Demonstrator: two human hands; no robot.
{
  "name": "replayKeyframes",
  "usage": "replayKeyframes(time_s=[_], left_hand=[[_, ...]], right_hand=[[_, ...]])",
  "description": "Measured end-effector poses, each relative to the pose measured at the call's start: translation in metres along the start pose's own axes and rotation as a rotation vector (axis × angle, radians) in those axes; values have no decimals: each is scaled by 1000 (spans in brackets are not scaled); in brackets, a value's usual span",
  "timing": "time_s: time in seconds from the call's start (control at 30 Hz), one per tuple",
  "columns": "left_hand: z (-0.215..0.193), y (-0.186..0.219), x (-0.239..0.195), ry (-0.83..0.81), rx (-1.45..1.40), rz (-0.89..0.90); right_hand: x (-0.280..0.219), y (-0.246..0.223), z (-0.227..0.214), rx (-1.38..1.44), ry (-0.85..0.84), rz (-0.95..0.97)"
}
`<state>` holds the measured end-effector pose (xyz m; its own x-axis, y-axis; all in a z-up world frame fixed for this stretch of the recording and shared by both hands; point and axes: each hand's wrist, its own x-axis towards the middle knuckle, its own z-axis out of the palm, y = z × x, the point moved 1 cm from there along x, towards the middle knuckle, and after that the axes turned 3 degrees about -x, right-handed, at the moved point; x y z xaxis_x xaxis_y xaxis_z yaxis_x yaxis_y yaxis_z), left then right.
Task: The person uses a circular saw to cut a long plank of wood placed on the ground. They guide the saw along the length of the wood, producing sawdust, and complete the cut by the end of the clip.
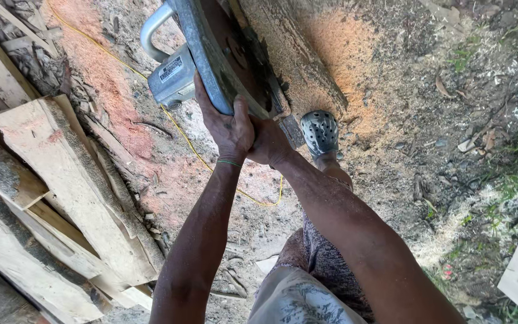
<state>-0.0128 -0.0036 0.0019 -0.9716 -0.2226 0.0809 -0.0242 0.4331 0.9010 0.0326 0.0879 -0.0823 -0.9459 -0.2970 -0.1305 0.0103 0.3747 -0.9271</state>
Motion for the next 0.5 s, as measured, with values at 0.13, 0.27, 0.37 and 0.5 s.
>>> replayKeyframes(time_s=[0.13,0.27,0.37,0.5], left_hand=[[-1,0,3,14,61,43],[0,-1,8,-6,18,16],[0,1,10,4,21,8],[1,3,12,14,6,-3]], right_hand=[[3,-2,-1,-15,-20,-11],[8,-3,-3,-35,-24,-10],[9,-2,-3,-13,-24,-19],[12,1,-2,5,-5,-54]])
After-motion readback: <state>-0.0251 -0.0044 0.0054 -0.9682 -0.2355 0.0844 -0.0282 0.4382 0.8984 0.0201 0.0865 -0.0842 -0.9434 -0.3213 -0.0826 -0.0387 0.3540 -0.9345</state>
